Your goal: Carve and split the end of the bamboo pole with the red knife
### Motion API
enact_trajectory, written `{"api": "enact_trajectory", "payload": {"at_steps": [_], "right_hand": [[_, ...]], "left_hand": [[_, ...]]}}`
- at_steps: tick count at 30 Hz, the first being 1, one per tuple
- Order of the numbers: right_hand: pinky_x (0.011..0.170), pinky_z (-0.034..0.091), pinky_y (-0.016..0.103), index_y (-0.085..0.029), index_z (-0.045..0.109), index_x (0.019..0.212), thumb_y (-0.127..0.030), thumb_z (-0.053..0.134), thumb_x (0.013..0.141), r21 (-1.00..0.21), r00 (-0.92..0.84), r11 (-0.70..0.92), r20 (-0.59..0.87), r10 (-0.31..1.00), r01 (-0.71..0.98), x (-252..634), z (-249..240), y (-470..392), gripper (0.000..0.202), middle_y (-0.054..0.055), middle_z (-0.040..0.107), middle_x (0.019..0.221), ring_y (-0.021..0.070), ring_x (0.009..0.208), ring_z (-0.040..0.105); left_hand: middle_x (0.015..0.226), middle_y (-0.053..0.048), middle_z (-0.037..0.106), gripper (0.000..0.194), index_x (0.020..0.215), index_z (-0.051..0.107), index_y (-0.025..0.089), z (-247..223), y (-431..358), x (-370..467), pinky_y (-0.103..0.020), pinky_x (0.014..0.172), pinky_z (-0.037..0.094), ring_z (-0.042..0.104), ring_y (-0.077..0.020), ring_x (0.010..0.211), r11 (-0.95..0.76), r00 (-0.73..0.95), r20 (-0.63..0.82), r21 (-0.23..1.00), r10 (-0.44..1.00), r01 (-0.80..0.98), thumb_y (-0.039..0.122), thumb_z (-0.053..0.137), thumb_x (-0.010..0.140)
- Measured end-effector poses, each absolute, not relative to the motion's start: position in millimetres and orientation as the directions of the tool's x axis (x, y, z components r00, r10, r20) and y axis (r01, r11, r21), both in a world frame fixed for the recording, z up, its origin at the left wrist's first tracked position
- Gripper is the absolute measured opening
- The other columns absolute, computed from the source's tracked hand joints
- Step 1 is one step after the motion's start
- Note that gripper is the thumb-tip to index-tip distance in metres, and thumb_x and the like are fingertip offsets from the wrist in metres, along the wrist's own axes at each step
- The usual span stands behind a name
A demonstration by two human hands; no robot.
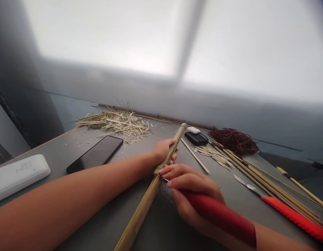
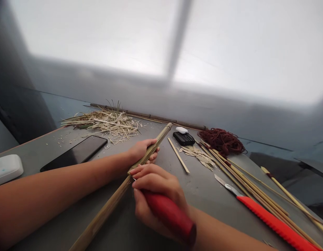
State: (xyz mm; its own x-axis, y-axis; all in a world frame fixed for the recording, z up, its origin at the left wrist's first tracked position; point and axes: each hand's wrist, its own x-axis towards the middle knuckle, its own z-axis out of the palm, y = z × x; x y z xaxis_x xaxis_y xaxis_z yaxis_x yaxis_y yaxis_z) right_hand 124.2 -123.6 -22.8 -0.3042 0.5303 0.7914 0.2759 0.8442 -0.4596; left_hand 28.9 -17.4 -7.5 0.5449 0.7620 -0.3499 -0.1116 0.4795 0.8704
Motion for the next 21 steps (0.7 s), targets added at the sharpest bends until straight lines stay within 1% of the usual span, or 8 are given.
{"api": "enact_trajectory", "payload": {"at_steps": [3,6,8,10,15,17,19,21], "right_hand": [[0.085,0.059,0.033,-0.024,0.064,0.090,0.000,0.060,0.069,-0.236,-0.425,0.921,0.832,0.357,0.311,126,-22,-123,0.032,0.005,0.069,0.091,0.0209,0.088,0.072],[0.088,0.059,0.036,-0.023,0.061,0.096,-0.001,0.059,0.068,-0.120,-0.484,0.936,0.830,0.277,0.330,128,-24,-122,0.035,0.006,0.066,0.093,0.0223,0.090,0.071],[0.089,0.059,0.036,-0.023,0.060,0.098,-0.003,0.059,0.069,-0.098,-0.503,0.932,0.819,0.274,0.348,130,-26,-122,0.035,0.006,0.065,0.094,0.0226,0.092,0.070],[0.092,0.057,0.038,-0.023,0.059,0.099,-0.005,0.060,0.071,-0.082,-0.540,0.927,0.792,0.283,0.366,133,-27,-123,0.034,0.007,0.064,0.095,0.0243,0.096,0.068],[0.093,0.055,0.043,-0.017,0.060,0.100,-0.012,0.062,0.081,0.013,-0.662,0.931,0.707,0.249,0.364,141,-27,-124,0.020,0.012,0.065,0.092,0.0275,0.105,0.064],[0.093,0.055,0.043,-0.015,0.061,0.098,-0.011,0.062,0.081,0.030,-0.687,0.936,0.687,0.235,0.350,141,-26,-125,0.018,0.013,0.065,0.090,0.0282,0.105,0.064],[0.093,0.055,0.042,-0.015,0.062,0.096,-0.007,0.063,0.077,0.003,-0.658,0.939,0.714,0.239,0.344,138,-27,-126,0.021,0.013,0.065,0.092,0.0282,0.104,0.065],[0.091,0.056,0.039,-0.018,0.062,0.093,-0.003,0.064,0.072,-0.111,-0.560,0.933,0.773,0.298,0.343,133,-27,-126,0.026,0.011,0.065,0.096,0.0259,0.100,0.067]], "left_hand": [[0.038,0.004,0.036,0.038,0.068,0.040,0.020,-4,-21,28,-0.019,0.032,0.020,0.027,-0.0083,0.028,0.507,0.562,-0.380,0.858,0.735,-0.081,0.039,0.024,0.097],[0.038,0.004,0.036,0.037,0.069,0.039,0.020,-4,-22,28,-0.019,0.032,0.018,0.027,-0.0085,0.028,0.498,0.564,-0.374,0.864,0.737,-0.078,0.039,0.024,0.098],[0.039,0.004,0.037,0.037,0.070,0.039,0.020,-5,-21,28,-0.019,0.032,0.018,0.027,-0.0084,0.029,0.492,0.566,-0.363,0.866,0.740,-0.086,0.040,0.024,0.098],[0.040,0.004,0.037,0.037,0.071,0.040,0.020,-6,-20,29,-0.019,0.033,0.019,0.026,-0.0081,0.029,0.488,0.568,-0.357,0.868,0.742,-0.092,0.040,0.024,0.098],[0.038,0.004,0.035,0.037,0.069,0.039,0.020,-6,-22,29,-0.019,0.034,0.021,0.027,-0.0086,0.030,0.481,0.558,-0.363,0.873,0.746,-0.075,0.040,0.025,0.098],[0.039,0.005,0.035,0.037,0.069,0.039,0.020,-5,-22,29,-0.019,0.034,0.022,0.027,-0.0086,0.030,0.479,0.552,-0.367,0.875,0.748,-0.068,0.040,0.025,0.098],[0.039,0.005,0.035,0.037,0.069,0.039,0.020,-5,-22,29,-0.019,0.035,0.022,0.027,-0.0085,0.030,0.479,0.551,-0.369,0.875,0.748,-0.064,0.040,0.026,0.097],[0.039,0.004,0.035,0.038,0.069,0.040,0.020,-5,-22,29,-0.019,0.035,0.022,0.028,-0.0085,0.031,0.475,0.550,-0.364,0.877,0.751,-0.068,0.040,0.026,0.097]]}}
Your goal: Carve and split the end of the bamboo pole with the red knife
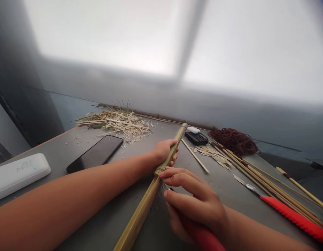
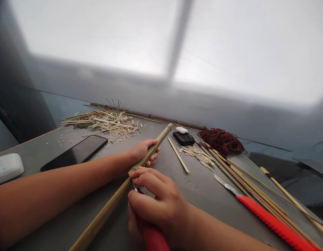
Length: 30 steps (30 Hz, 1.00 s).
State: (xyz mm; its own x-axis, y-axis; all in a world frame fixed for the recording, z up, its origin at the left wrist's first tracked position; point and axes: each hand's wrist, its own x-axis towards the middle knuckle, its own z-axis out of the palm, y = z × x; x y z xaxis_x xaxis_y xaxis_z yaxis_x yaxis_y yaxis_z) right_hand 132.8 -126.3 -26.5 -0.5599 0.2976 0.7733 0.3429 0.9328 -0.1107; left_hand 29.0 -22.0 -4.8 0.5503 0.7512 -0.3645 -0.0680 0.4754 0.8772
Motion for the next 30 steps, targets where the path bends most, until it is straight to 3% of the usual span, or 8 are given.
{"api": "enact_trajectory", "payload": {"at_steps": [3,7,13,19,22,25,27,30], "right_hand": [[0.085,0.058,0.032,-0.023,0.063,0.087,-0.003,0.061,0.073,-0.409,-0.359,0.866,0.792,0.493,0.287,127,-25,-126,0.025,0.005,0.068,0.094,0.0197,0.089,0.070],[0.087,0.057,0.029,-0.025,0.068,0.088,-0.013,0.057,0.084,-0.720,-0.254,0.676,0.632,0.733,0.159,128,-23,-123,0.017,0.003,0.074,0.093,0.0182,0.091,0.071],[0.100,0.047,0.039,-0.024,0.068,0.087,-0.025,0.059,0.086,-0.818,-0.199,0.559,0.531,0.824,0.133,132,-27,-119,0.010,0.003,0.073,0.093,0.0216,0.099,0.065],[0.095,0.046,0.039,-0.024,0.066,0.084,-0.031,0.054,0.086,-0.893,-0.170,0.441,0.422,0.891,0.094,130,-28,-120,0.014,0.003,0.070,0.090,0.0223,0.100,0.063],[0.090,0.049,0.035,-0.026,0.064,0.085,-0.025,0.053,0.087,-0.818,-0.184,0.543,0.514,0.838,0.191,128,-25,-124,0.011,0.001,0.069,0.088,0.0198,0.095,0.064],[0.085,0.053,0.034,-0.026,0.062,0.087,-0.011,0.059,0.077,-0.514,-0.323,0.795,0.730,0.603,0.323,126,-21,-127,0.018,0.001,0.066,0.087,0.0189,0.086,0.065],[0.080,0.055,0.035,-0.024,0.062,0.089,-0.005,0.060,0.069,-0.275,-0.447,0.888,0.785,0.429,0.369,126,-18,-127,0.028,0.004,0.065,0.087,0.0207,0.084,0.064],[0.075,0.057,0.036,-0.024,0.062,0.093,-0.004,0.059,0.067,-0.120,-0.548,0.919,0.771,0.325,0.375,127,-14,-126,0.032,0.006,0.064,0.086,0.0220,0.084,0.064]], "left_hand": [[0.039,0.004,0.036,0.040,0.067,0.040,0.020,-5,-21,27,-0.019,0.036,0.024,0.029,-0.0084,0.031,0.480,0.559,-0.364,0.875,0.745,-0.071,0.039,0.024,0.098],[0.041,0.003,0.038,0.041,0.065,0.041,0.019,-4,-21,23,-0.021,0.036,0.027,0.031,-0.0089,0.032,0.476,0.583,-0.327,0.872,0.743,-0.118,0.037,0.026,0.098],[0.042,0.004,0.037,0.041,0.065,0.041,0.019,-6,-16,19,-0.020,0.032,0.022,0.028,-0.0079,0.030,0.511,0.617,-0.318,0.844,0.720,-0.162,0.038,0.024,0.098],[0.042,0.004,0.036,0.040,0.066,0.040,0.020,-6,-16,20,-0.020,0.032,0.023,0.031,-0.0089,0.031,0.550,0.629,-0.318,0.808,0.710,-0.212,0.039,0.023,0.097],[0.041,0.004,0.035,0.039,0.066,0.039,0.020,-6,-17,21,-0.019,0.032,0.023,0.030,-0.0087,0.030,0.547,0.616,-0.332,0.814,0.714,-0.195,0.040,0.025,0.097],[0.041,0.005,0.036,0.038,0.067,0.040,0.020,-6,-18,22,-0.019,0.033,0.022,0.029,-0.0082,0.030,0.531,0.597,-0.342,0.829,0.726,-0.172,0.040,0.027,0.096],[0.041,0.005,0.036,0.037,0.067,0.040,0.020,-7,-19,23,-0.019,0.034,0.023,0.030,-0.0081,0.031,0.519,0.594,-0.339,0.840,0.729,-0.159,0.040,0.028,0.096],[0.041,0.004,0.037,0.038,0.067,0.040,0.020,-9,-20,26,-0.020,0.035,0.024,0.031,-0.0083,0.031,0.492,0.574,-0.340,0.861,0.745,-0.128,0.041,0.028,0.096]]}}
